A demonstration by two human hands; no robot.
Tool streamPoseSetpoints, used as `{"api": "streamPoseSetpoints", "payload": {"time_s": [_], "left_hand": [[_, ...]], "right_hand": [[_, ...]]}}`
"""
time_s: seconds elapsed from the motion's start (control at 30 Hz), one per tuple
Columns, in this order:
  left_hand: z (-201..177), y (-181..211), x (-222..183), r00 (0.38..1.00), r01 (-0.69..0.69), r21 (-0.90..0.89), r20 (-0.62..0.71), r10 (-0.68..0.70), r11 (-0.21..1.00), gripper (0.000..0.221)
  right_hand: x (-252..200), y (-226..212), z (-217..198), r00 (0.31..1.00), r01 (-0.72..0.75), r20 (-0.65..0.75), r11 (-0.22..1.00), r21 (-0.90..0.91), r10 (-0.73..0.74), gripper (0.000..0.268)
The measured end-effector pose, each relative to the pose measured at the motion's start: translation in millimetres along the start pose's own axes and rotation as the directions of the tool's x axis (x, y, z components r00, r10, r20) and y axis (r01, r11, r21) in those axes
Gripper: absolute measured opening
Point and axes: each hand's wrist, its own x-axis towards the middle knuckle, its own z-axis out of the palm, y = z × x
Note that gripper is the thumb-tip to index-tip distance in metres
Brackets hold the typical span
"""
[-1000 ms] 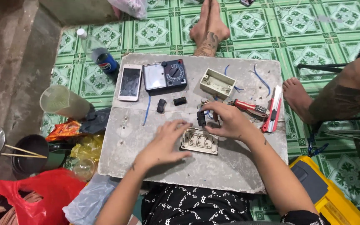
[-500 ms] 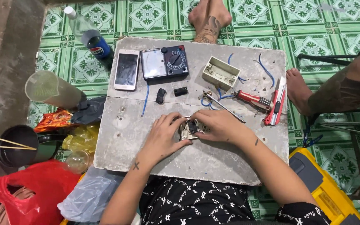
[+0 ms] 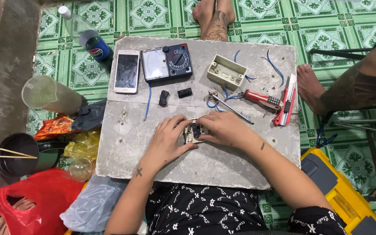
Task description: Wiring and assembling components on a small circuit board or electrical switch using a screwdriver.
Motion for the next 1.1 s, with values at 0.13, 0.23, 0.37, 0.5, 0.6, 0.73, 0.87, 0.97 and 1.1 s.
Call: {"api": "streamPoseSetpoints", "payload": {"time_s": [0.13, 0.23, 0.37, 0.5, 0.6, 0.73, 0.87, 0.97, 1.1], "left_hand": [[3.1, -1.9, -1.7, 1.000, 0.010, 0.008, 0.015, -0.010, 1.000, 0.071], [2.7, -0.5, -1.6, 1.000, -0.002, -0.005, -0.002, 0.002, 1.000, 0.069], [3.9, -1.2, -2.2, 1.000, 0.002, -0.007, 0.000, -0.002, 1.000, 0.069], [2.6, 0.3, -0.8, 1.000, -0.003, 0.009, 0.002, 0.003, 1.000, 0.070], [3.7, -2.0, -1.0, 1.000, -0.002, 0.001, 0.023, 0.002, 1.000, 0.069], [2.6, -4.3, -0.8, 0.998, -0.014, -0.010, 0.060, 0.014, 1.000, 0.069], [3.6, -6.5, -0.9, 0.995, -0.008, -0.019, 0.104, 0.010, 1.000, 0.070], [6.8, -8.9, -1.7, 0.993, -0.022, -0.016, 0.116, 0.024, 1.000, 0.071], [8.9, -10.3, -2.9, 0.991, -0.008, -0.010, 0.136, 0.009, 1.000, 0.070]], "right_hand": [[1.1, 9.0, 9.0, 0.997, -0.068, -0.011, 0.985, 0.160, 0.070, 0.046], [0.8, 6.5, 7.5, 0.998, -0.056, -0.001, 0.992, 0.115, 0.056, 0.041], [1.7, 2.5, 6.9, 0.998, -0.016, -0.053, 1.000, 0.024, 0.018, 0.039], [2.1, 1.3, -6.6, 0.998, 0.052, -0.048, 0.995, 0.082, -0.049, 0.037], [-7.4, 20.1, -14.9, 0.994, -0.024, -0.098, 0.983, 0.182, 0.043, 0.025], [-31.0, 53.1, -41.8, 0.934, -0.224, -0.263, 0.970, 0.097, 0.242, 0.014], [-31.7, 53.4, -64.4, 0.861, -0.507, -0.014, 0.861, 0.034, 0.508, 0.016], [-29.6, 50.2, -68.8, 0.780, -0.608, 0.176, 0.794, -0.012, 0.600, 0.018], [-27.0, 41.4, -74.9, 0.720, -0.651, 0.267, 0.757, -0.057, 0.640, 0.022]]}}
